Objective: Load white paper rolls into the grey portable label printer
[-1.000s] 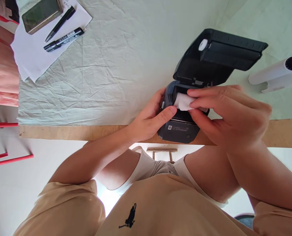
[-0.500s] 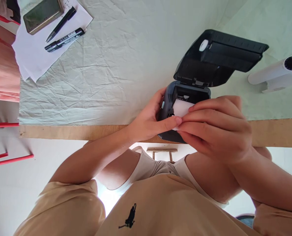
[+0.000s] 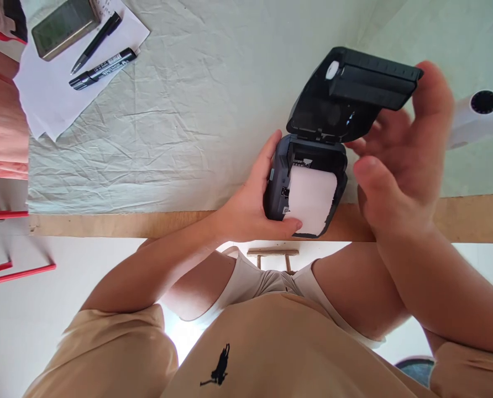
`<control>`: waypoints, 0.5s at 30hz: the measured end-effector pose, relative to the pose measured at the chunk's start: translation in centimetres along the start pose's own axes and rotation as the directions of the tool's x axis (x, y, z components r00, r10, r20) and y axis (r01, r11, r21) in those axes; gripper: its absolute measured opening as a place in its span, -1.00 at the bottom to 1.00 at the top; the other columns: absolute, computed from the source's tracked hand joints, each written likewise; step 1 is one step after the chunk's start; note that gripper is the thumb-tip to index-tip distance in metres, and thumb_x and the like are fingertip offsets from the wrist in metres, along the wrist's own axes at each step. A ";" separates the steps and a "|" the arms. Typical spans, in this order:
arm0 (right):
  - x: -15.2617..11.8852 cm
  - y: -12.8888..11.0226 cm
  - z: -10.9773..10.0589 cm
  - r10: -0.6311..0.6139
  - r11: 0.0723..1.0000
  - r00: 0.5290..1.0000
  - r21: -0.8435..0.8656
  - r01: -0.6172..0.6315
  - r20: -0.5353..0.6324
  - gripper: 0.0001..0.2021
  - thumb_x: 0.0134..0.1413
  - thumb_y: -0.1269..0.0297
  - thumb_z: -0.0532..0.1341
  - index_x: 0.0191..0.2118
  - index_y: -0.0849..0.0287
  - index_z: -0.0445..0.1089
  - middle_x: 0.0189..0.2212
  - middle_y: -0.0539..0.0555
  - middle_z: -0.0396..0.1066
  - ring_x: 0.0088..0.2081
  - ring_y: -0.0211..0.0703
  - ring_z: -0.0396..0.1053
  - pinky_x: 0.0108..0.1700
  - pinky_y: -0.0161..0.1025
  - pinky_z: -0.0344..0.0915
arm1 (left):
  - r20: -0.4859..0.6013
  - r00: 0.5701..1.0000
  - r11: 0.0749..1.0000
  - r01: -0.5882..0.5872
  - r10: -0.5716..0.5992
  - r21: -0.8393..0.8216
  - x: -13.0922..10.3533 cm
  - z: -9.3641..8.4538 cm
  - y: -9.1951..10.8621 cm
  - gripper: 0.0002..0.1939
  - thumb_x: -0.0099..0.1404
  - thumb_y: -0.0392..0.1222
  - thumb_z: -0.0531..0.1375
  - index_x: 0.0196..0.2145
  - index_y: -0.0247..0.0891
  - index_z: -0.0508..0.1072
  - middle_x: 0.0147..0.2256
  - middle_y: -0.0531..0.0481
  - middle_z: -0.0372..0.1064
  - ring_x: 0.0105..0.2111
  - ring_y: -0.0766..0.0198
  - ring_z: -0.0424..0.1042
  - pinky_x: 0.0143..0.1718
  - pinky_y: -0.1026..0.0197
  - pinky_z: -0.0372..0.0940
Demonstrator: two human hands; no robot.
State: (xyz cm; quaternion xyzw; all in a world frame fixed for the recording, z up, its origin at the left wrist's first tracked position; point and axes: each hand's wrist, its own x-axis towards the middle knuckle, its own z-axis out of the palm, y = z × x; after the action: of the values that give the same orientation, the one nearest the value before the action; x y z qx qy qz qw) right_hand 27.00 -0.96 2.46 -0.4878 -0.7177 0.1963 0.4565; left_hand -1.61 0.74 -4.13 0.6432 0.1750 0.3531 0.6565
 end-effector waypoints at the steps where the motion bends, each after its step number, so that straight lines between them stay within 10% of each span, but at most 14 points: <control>1: 0.0 0.0 0.2 -0.009 0.995 1.000 0.097 0.012 -0.025 -0.31 0.73 -0.42 0.30 0.77 -0.52 0.33 0.43 0.13 0.63 0.34 0.16 0.74 0.11 0.03 0.81 | -0.005 1.000 1.000 -0.010 0.010 -0.004 0.1 0.0 0.1 0.68 0.29 0.21 0.77 0.93 0.29 -0.29 0.94 -0.20 -0.04 0.81 -0.38 0.32 0.75 -0.28 0.45; 4: -0.1 0.1 0.6 -0.151 0.970 0.982 0.176 0.170 -0.116 -0.48 0.78 -0.23 0.35 0.64 -0.41 0.56 0.33 0.11 0.68 0.27 0.11 0.77 0.14 0.03 0.87 | -0.053 0.994 0.995 0.100 -0.099 0.004 0.5 0.5 1.4 0.68 0.32 0.23 0.72 0.93 0.21 -0.36 0.87 -0.33 0.08 0.55 -0.35 0.64 0.49 -0.32 0.69; 8: -0.3 0.4 0.4 -0.355 0.935 0.933 -0.019 0.354 -0.059 -0.67 0.56 0.11 0.58 0.32 -0.13 0.74 0.22 0.12 0.70 0.21 0.14 0.78 0.49 0.32 0.83 | -0.037 0.977 0.977 0.212 -0.212 0.013 0.5 1.0 2.9 0.48 0.54 0.12 0.54 0.90 0.33 -0.48 0.93 -0.24 -0.14 0.66 -0.42 0.53 0.39 -0.19 0.71; 11: -0.7 0.4 0.0 -0.352 0.935 0.935 -0.020 0.353 0.032 -0.75 0.60 0.09 0.52 0.26 -0.16 0.72 0.23 0.12 0.66 0.21 0.15 0.76 0.53 0.39 0.80 | -0.006 0.989 0.989 0.147 -0.147 -0.006 0.3 0.6 2.2 0.55 0.46 0.01 0.61 0.89 0.37 -0.47 0.95 -0.27 -0.25 0.71 -0.42 0.47 0.42 -0.21 0.70; 15: -1.6 0.5 0.2 -0.113 0.994 0.992 0.013 0.112 0.048 -0.51 0.68 -0.11 0.45 0.54 -0.25 0.57 0.43 0.20 0.58 0.50 0.30 0.66 0.44 0.33 0.83 | -0.031 0.993 0.972 0.107 -0.116 -0.209 0.5 0.4 1.6 0.55 0.30 0.19 0.77 0.86 0.35 -0.15 0.86 -0.22 0.12 0.72 -0.45 0.49 0.49 -0.28 0.71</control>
State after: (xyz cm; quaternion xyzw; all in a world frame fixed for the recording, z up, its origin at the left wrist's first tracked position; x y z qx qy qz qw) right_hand 27.23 -2.09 1.25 -0.4394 -0.7540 0.1855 0.4517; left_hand -1.38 0.67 -2.39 0.5529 0.1874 0.3459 0.7345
